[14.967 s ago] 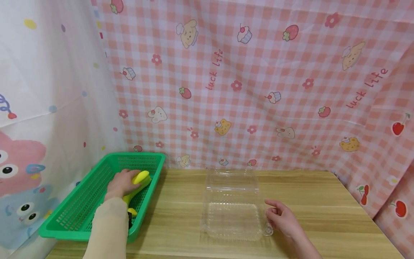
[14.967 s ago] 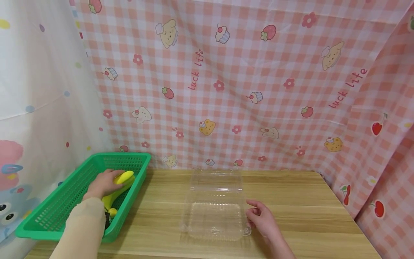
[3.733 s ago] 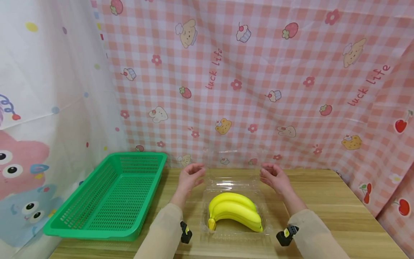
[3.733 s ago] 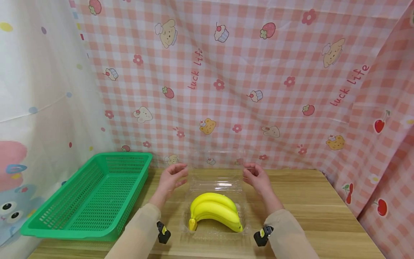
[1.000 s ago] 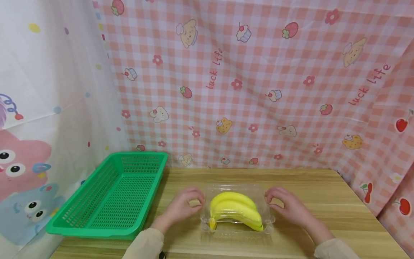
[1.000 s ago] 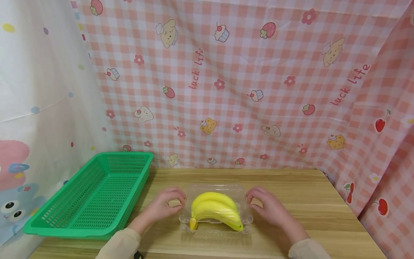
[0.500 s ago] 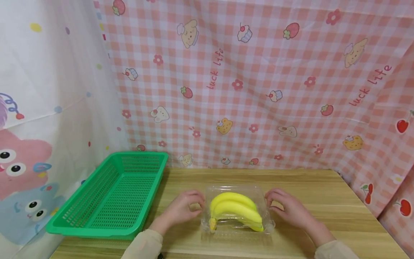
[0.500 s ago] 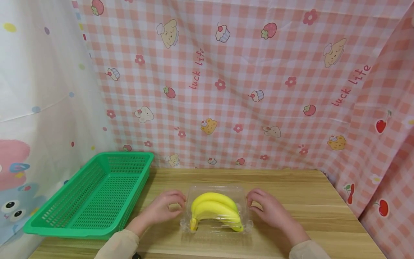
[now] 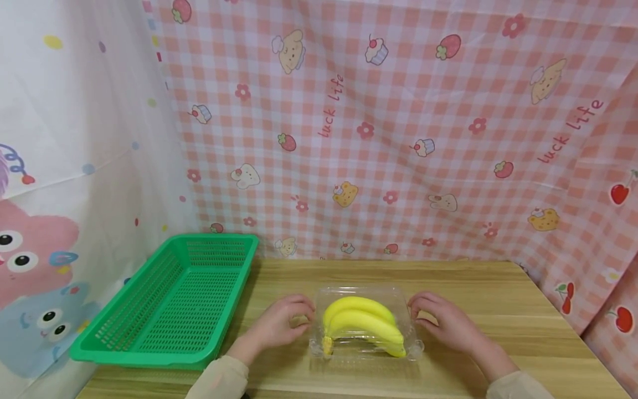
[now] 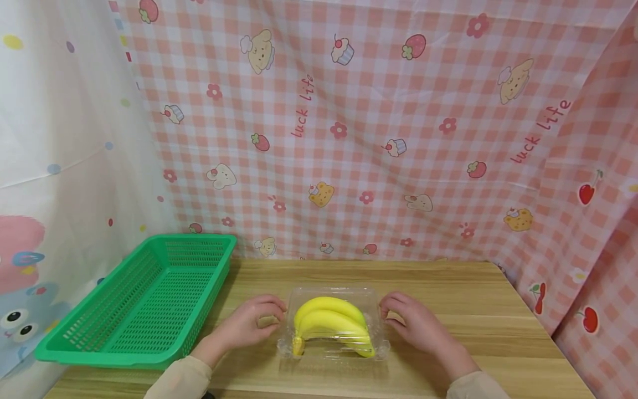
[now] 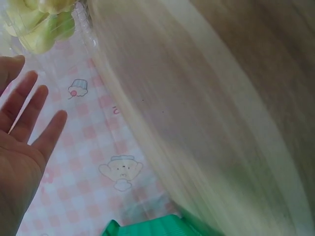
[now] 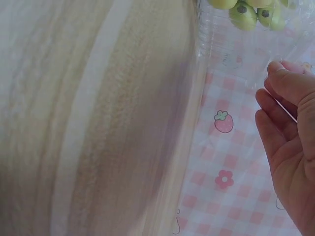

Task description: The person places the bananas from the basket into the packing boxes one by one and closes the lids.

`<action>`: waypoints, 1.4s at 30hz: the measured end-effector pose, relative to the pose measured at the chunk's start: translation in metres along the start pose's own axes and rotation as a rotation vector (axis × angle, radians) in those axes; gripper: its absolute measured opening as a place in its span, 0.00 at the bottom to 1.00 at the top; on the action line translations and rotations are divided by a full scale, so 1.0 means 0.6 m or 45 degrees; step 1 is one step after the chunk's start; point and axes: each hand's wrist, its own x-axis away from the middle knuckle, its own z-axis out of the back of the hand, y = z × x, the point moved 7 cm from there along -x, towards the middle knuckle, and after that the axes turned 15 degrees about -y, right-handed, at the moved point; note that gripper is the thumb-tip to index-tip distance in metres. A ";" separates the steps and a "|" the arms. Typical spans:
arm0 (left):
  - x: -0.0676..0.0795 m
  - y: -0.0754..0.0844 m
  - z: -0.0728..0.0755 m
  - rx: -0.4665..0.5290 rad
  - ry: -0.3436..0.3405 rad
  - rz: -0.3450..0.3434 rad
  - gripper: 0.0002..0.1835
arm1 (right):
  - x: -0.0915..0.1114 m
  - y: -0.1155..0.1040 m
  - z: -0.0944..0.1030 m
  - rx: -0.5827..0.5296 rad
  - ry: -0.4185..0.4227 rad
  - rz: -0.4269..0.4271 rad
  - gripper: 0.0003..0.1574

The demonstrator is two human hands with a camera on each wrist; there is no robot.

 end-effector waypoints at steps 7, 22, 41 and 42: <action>0.004 0.004 0.002 -0.024 -0.009 0.105 0.06 | 0.007 -0.009 0.008 0.040 0.039 -0.036 0.25; 0.027 0.021 -0.001 0.210 0.076 0.352 0.09 | 0.033 -0.023 0.006 -0.370 0.032 -0.357 0.14; 0.056 0.015 -0.048 1.306 0.165 0.643 0.33 | 0.058 -0.031 -0.038 -1.401 -0.142 -0.779 0.43; 0.056 0.016 -0.050 1.340 0.162 0.662 0.34 | 0.058 -0.032 -0.040 -1.412 -0.148 -0.781 0.44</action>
